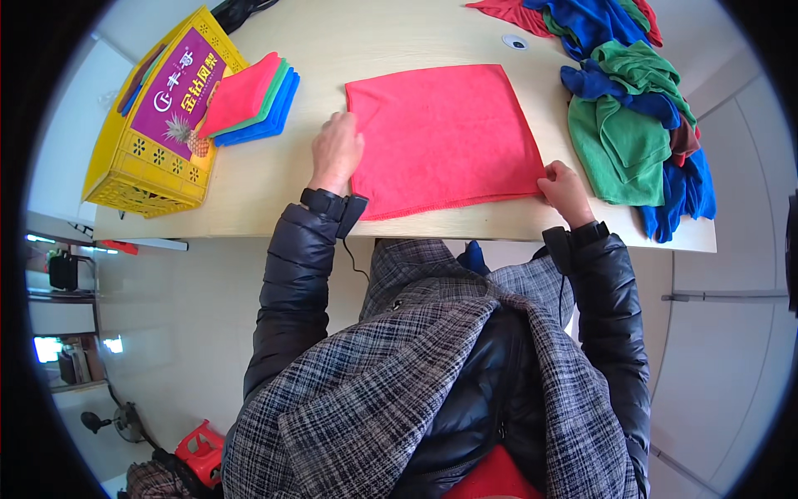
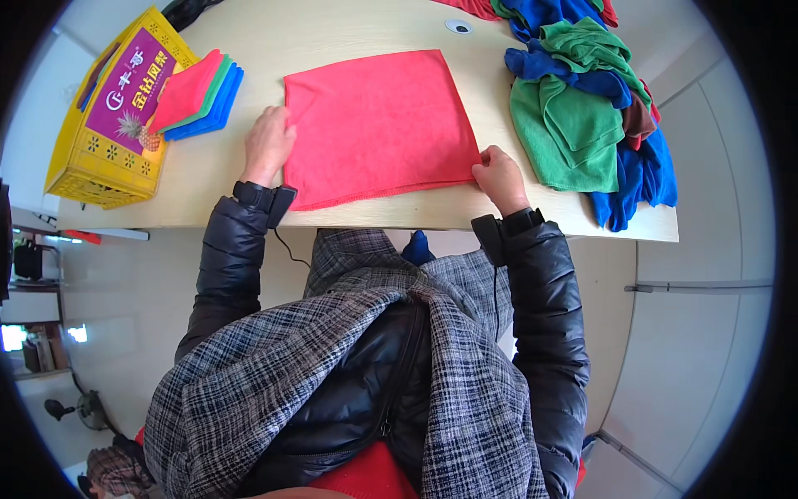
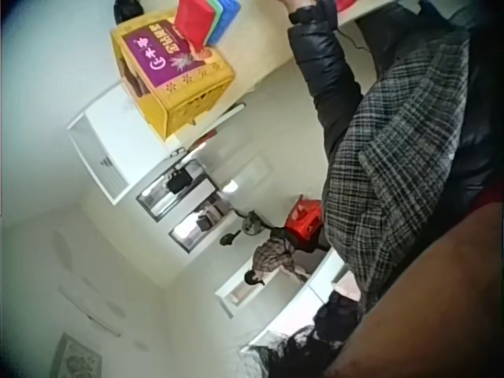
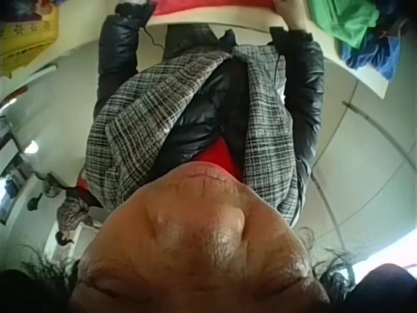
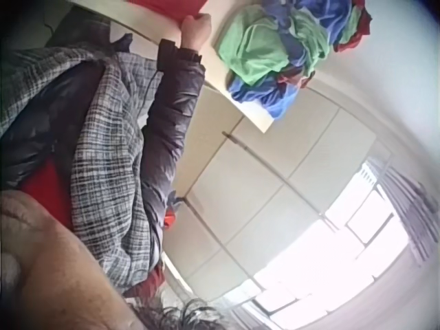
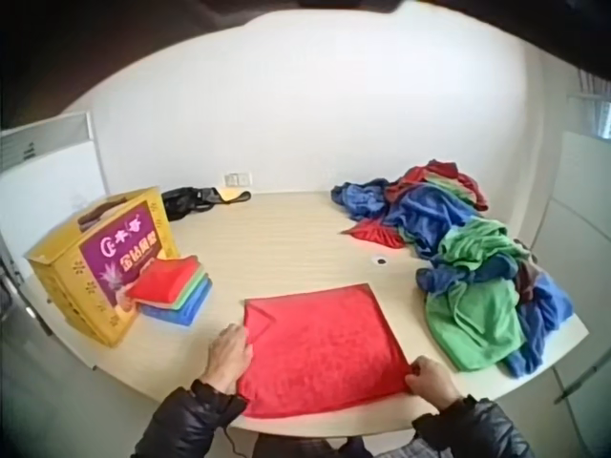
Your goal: Folding pink and green cloths neatly on a table
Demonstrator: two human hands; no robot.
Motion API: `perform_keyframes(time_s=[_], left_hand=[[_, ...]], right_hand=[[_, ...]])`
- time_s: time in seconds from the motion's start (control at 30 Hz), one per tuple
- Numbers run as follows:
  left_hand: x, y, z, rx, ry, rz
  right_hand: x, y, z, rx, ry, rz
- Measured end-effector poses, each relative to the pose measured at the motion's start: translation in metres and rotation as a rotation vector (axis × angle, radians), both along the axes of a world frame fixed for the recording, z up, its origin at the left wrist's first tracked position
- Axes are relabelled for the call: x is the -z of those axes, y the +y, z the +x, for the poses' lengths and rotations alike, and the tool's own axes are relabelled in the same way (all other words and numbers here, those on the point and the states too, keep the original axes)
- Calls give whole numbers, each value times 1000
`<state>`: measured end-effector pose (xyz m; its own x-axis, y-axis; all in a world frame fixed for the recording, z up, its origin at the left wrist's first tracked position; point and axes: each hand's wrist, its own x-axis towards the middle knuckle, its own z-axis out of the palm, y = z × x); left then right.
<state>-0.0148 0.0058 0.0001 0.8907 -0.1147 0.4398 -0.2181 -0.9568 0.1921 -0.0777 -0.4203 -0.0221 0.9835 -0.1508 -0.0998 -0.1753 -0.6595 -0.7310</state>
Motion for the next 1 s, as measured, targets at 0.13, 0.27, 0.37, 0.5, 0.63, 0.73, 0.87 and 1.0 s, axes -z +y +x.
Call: perform_keyframes(time_s=[0.13,0.27,0.37,0.5,0.63,0.73,0.87,1.0], left_hand=[[-2,-7,2,204,109,107],[-3,13,12,-18,248,242],[2,13,22,142,42,152],[22,12,38,230,-5,168],[-17,1,58,20,387,323],[-20,-6,61,-15,444,370],[13,3,72,136,218,287],[5,-2,94,55,359,329]], right_hand=[[6,-12,-2,-28,-24,-19],[-4,-6,-4,-45,25,29],[-18,4,-10,-13,65,154],[-19,10,-13,29,52,275],[-15,4,-17,84,38,282],[-9,4,-17,95,23,266],[-7,8,-17,79,-8,269],[-10,9,-21,80,0,297]])
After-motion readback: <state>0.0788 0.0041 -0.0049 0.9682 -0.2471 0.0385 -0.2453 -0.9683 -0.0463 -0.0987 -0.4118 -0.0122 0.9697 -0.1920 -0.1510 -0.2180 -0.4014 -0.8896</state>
